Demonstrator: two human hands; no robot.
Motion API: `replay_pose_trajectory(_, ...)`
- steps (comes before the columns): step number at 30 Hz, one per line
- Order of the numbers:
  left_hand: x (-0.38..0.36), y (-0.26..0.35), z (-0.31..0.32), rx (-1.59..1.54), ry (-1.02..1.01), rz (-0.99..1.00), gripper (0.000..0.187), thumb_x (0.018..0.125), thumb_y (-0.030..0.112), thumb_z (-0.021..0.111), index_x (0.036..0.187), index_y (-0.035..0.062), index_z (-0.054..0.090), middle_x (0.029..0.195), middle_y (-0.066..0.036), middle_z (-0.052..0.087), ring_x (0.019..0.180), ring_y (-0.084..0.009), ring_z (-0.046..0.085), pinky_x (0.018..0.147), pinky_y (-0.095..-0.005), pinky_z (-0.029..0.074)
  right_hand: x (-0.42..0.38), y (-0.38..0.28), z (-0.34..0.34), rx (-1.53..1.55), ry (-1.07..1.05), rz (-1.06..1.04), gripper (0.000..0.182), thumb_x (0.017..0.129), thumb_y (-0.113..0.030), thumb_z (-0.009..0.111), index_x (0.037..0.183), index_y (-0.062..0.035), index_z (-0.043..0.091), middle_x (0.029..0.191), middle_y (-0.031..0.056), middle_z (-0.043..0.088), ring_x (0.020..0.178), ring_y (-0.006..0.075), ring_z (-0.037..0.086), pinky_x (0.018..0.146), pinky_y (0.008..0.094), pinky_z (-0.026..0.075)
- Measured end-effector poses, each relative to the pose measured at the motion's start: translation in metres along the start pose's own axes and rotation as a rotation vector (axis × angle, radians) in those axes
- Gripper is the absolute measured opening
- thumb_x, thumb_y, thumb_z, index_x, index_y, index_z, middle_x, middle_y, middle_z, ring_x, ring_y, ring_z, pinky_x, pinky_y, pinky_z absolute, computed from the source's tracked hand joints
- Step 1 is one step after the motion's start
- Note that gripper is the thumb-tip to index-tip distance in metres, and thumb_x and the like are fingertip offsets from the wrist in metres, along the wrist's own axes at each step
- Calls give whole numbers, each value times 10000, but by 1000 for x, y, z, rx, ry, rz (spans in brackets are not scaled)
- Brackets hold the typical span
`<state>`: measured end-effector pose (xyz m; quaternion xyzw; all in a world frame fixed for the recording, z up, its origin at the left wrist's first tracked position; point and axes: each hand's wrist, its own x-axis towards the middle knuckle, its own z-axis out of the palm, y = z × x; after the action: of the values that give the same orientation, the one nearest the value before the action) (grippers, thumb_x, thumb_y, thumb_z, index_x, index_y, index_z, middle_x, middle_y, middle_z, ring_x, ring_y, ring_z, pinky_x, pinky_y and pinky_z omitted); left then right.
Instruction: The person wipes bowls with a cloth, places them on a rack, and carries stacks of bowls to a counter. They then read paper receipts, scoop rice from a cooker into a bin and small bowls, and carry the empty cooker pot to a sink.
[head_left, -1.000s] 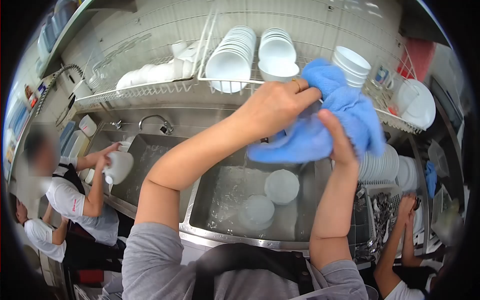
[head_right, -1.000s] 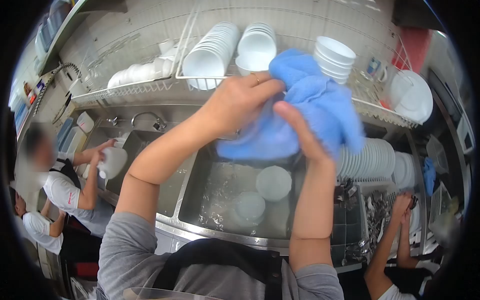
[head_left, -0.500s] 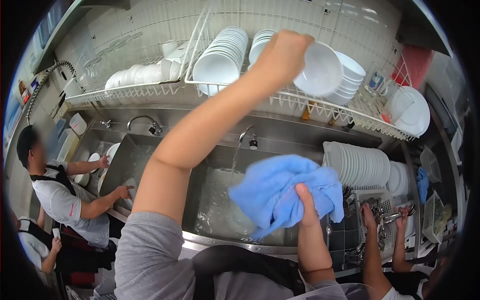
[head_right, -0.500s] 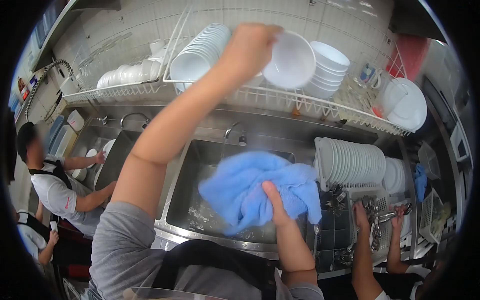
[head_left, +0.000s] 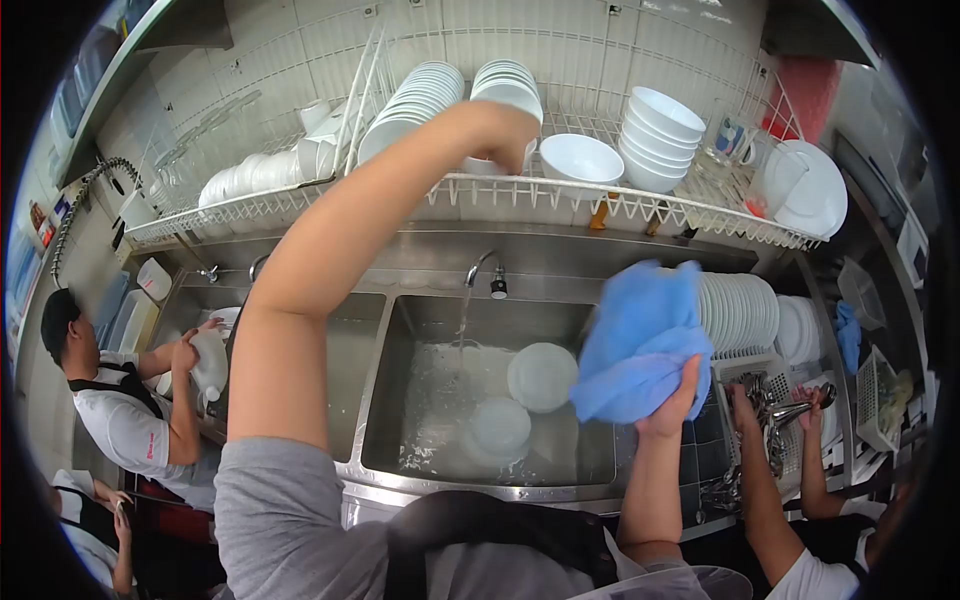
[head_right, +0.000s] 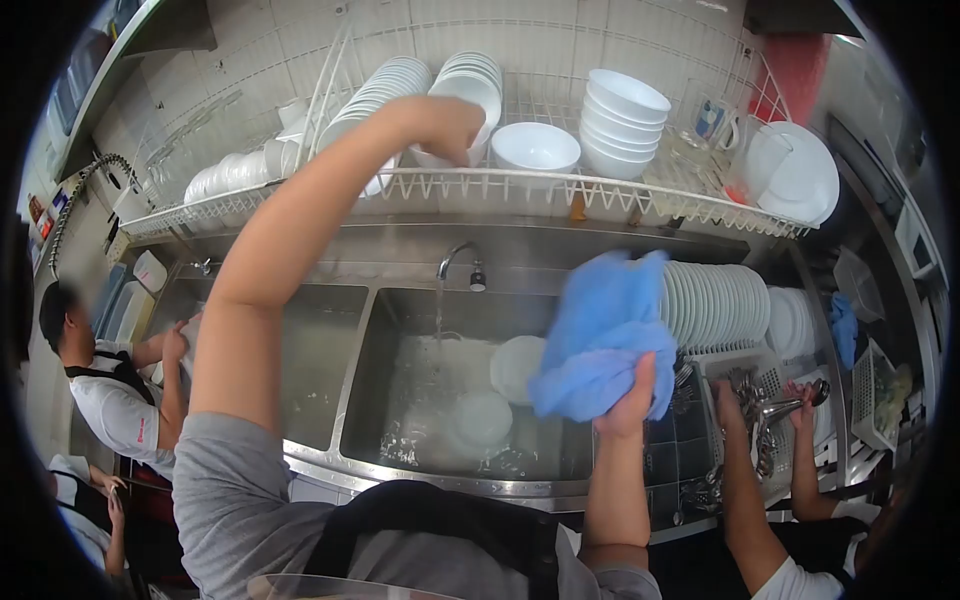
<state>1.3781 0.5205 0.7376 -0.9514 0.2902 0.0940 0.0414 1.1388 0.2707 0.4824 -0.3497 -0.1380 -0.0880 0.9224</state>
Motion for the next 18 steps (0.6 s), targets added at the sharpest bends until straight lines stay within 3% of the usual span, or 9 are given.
replay_pose_trajectory(2, -10, -3, 21, 161, 348, 68, 295, 743, 256, 776, 822, -20, 711, 769, -168, 706, 734, -308, 700, 700, -397, 547, 14, -2, 12, -65, 15, -98, 650, 980, -557, 444, 1381, -45, 437, 1304, 118, 557, 1216, 261, 536, 1045, 422, 417)
replay_pose_trajectory(3, -15, -5, 21, 161, 349, 58, 295, 743, 256, 776, 822, -20, 711, 769, -168, 706, 734, -308, 700, 700, -397, 547, 22, -4, 20, -131, 34, -198, 700, 963, -620, 440, 1395, -69, 426, 1325, 105, 545, 1235, 263, 523, 1062, 422, 400)
replay_pose_trajectory(5, -26, -6, 20, -40, 540, -28, 450, 665, 228, 833, 1030, -3, 702, 1003, -203, 702, 954, -335, 684, 808, -418, 546, 39, -11, 36, -87, -65, -277, 720, 953, -640, 438, 1390, -67, 429, 1322, 104, 544, 1229, 261, 524, 1061, 420, 401)
replay_pose_trajectory(7, -44, -7, 18, -128, 563, -57, 389, 709, 232, 808, 985, -19, 698, 975, -212, 702, 935, -333, 687, 770, -413, 543, 52, -17, 60, -38, -163, -351, 741, 943, -659, 436, 1385, -65, 431, 1319, 104, 542, 1223, 258, 525, 1060, 418, 402)
replay_pose_trajectory(9, -77, 14, 30, -713, 923, 65, 303, 763, 220, 767, 913, -29, 684, 895, -189, 703, 873, -329, 684, 714, -422, 526, 61, -12, 97, -193, -246, -431, 780, 920, -698, 438, 1374, -63, 438, 1304, 95, 547, 1209, 260, 527, 1054, 423, 405)
replay_pose_trajectory(11, -111, 60, 54, -838, 983, 133, 243, 812, 188, 715, 887, -36, 659, 826, -168, 674, 765, -342, 652, 649, -428, 493, 70, 12, 123, -490, -295, -446, 789, 906, -695, 459, 1368, -56, 442, 1300, 102, 551, 1197, 259, 535, 1042, 420, 418)
replay_pose_trajectory(13, -121, 100, 105, -565, 1222, 417, 163, 830, 115, 683, 892, -32, 648, 780, -156, 630, 682, -350, 599, 606, -412, 471, 75, 36, 142, -761, -350, -426, 798, 893, -692, 481, 1363, -49, 446, 1297, 109, 556, 1186, 258, 543, 1030, 416, 430)
replay_pose_trajectory(16, -139, 128, 160, -596, 1224, 299, 111, 822, 47, 666, 910, -19, 653, 779, -164, 605, 675, -366, 575, 590, -376, 467, 82, 17, 152, -836, -381, -238, 812, 873, -688, 514, 1355, -38, 452, 1291, 121, 562, 1168, 256, 556, 1012, 411, 449)
replay_pose_trajectory(18, -155, 125, 170, -846, 981, 511, 106, 845, 32, 677, 942, -12, 676, 801, -110, 654, 675, -273, 616, 596, -318, 488, 85, -9, 151, -622, -410, -90, 822, 860, -686, 536, 1350, -31, 456, 1287, 128, 567, 1156, 255, 564, 1000, 408, 462)
